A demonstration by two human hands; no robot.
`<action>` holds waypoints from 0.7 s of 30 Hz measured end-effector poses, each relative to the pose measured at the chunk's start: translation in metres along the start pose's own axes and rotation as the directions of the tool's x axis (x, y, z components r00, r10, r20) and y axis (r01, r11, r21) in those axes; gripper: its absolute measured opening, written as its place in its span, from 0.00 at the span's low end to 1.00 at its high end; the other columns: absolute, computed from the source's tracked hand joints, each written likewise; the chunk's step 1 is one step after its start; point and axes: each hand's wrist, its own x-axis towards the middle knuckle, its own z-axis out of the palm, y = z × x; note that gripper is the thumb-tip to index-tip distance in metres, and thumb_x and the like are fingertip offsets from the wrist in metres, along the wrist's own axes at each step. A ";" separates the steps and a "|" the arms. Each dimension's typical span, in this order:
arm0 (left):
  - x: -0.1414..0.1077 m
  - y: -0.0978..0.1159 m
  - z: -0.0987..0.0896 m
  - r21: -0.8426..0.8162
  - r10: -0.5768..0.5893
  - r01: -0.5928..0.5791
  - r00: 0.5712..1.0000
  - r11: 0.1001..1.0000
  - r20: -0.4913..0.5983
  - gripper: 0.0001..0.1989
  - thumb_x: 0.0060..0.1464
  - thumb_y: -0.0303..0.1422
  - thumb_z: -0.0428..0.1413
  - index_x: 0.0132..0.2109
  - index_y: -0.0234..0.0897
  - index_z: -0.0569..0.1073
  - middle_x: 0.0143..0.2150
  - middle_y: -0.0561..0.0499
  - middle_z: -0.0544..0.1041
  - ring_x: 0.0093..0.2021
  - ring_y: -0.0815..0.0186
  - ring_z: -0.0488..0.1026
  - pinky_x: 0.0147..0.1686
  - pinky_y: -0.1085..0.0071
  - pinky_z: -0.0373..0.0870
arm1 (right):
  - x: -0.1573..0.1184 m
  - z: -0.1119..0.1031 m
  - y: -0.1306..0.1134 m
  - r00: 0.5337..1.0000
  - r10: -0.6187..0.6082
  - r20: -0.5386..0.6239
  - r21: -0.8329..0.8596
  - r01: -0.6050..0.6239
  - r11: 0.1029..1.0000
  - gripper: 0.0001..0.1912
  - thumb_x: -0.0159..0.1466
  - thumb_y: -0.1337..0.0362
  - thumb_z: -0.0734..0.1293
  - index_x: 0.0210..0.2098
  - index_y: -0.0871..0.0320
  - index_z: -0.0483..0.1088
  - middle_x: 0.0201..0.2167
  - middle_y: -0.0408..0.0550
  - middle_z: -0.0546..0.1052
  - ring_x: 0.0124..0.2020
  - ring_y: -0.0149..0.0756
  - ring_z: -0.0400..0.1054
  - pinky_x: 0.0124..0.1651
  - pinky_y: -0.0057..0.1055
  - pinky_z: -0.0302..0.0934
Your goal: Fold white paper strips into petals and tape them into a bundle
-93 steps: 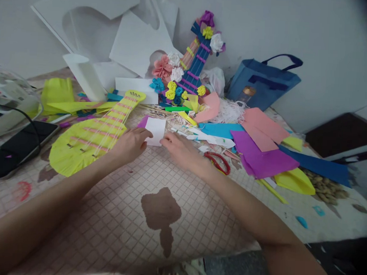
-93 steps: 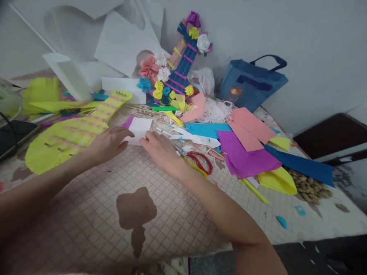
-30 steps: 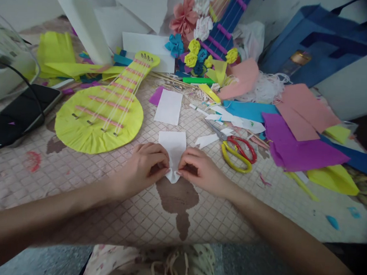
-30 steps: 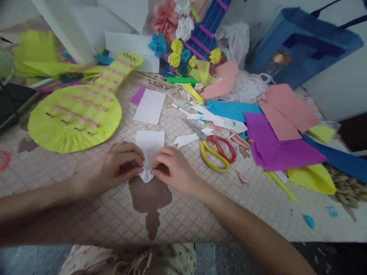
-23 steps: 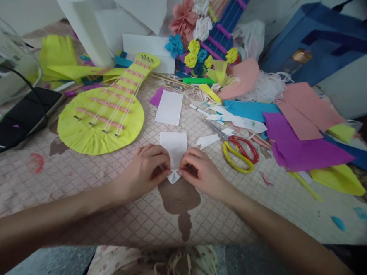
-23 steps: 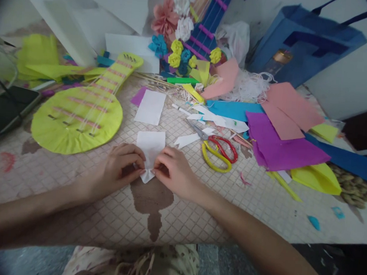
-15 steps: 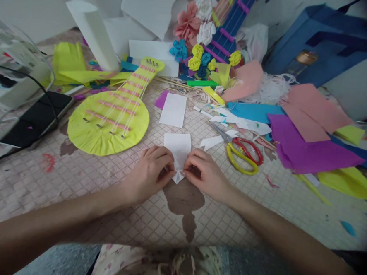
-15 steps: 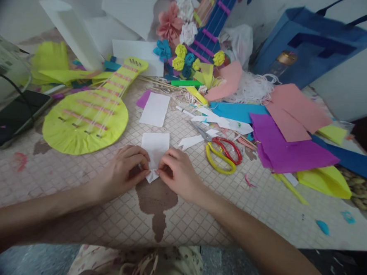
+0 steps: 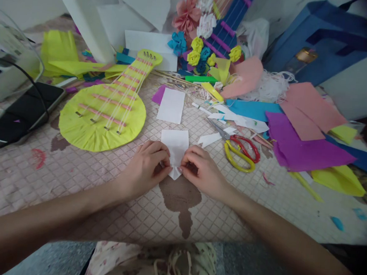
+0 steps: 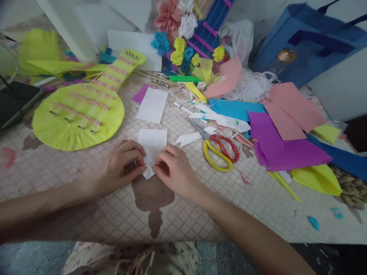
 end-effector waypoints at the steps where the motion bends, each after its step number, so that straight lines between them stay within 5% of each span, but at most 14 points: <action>1: 0.000 0.000 0.000 0.006 -0.003 0.003 1.000 1.000 -0.003 0.04 0.53 0.27 0.54 0.31 0.35 0.68 0.39 0.48 0.70 0.42 0.61 0.65 0.44 0.59 0.64 | 0.000 0.001 0.000 1.000 0.002 -0.004 -0.010 -0.002 1.000 0.06 0.59 0.71 0.65 0.28 0.57 0.63 0.32 0.45 0.66 0.36 0.35 0.62 0.41 0.34 0.56; 21: -0.001 0.004 0.004 0.037 -0.023 0.024 1.000 0.999 -0.014 0.02 0.55 0.26 0.53 0.36 0.36 0.68 0.40 0.48 0.70 0.43 0.59 0.64 0.45 0.59 0.63 | -0.004 0.009 0.002 0.998 -0.028 -0.059 -0.107 0.021 0.994 0.05 0.60 0.69 0.65 0.31 0.56 0.62 0.34 0.46 0.66 0.39 0.37 0.62 0.43 0.36 0.57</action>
